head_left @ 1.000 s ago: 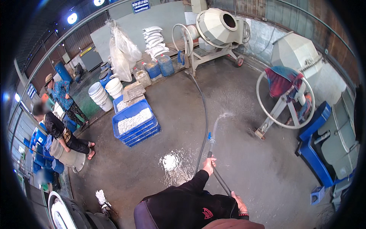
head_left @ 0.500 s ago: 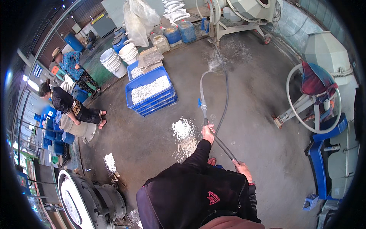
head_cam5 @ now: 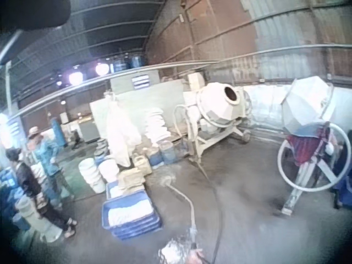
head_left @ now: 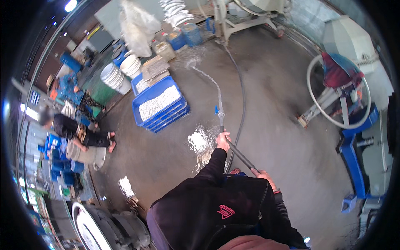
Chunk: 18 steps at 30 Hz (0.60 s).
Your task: The person uses a hose to spray water on the factory floor, moving around machinery and crates to clean different areas. They direct the water stream across the floor and toward equipment bases, then rinse a blue crate containing small items.
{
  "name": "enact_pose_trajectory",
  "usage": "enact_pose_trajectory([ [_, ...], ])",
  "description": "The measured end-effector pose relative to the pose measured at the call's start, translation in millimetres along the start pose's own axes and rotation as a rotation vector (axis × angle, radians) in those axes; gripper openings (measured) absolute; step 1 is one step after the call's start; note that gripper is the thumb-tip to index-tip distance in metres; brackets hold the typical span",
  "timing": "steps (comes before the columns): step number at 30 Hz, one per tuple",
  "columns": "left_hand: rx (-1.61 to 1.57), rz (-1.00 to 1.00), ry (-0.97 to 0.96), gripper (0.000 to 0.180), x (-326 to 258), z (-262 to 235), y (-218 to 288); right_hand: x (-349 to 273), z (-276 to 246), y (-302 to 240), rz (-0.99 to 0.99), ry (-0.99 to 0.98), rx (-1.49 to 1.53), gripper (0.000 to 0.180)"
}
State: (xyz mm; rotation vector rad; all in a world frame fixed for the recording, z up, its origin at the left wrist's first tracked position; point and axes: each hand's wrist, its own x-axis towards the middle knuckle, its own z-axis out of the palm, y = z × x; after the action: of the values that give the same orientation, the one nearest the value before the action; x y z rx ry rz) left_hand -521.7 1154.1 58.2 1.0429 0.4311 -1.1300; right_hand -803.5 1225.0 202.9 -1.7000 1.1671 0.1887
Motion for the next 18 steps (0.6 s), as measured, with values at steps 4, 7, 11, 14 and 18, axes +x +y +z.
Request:
enact_pose_trajectory([
  [4, 0.093, -0.14, -0.08, 0.035, 10, 8, -23, -16, 7, 25, -0.041, 0.094, 0.039, 0.056],
  [7, 0.294, -0.232, -0.077, 0.028, 17, 28, -42, -13, 8, 38, 0.122, 0.134, 0.147, 0.069],
  [11, 0.499, -0.296, -0.158, 0.021, 19, 49, -68, -28, 10, 40, 0.309, 0.18, 0.334, 0.073],
  [14, 0.654, -0.311, -0.228, 0.016, 18, 60, -99, -48, 5, 42, 0.338, 0.144, 0.424, 0.075],
  [18, 0.782, -0.352, -0.205, 0.011, 13, 59, -153, -75, 9, 56, 0.482, 0.23, 0.442, 0.074],
])
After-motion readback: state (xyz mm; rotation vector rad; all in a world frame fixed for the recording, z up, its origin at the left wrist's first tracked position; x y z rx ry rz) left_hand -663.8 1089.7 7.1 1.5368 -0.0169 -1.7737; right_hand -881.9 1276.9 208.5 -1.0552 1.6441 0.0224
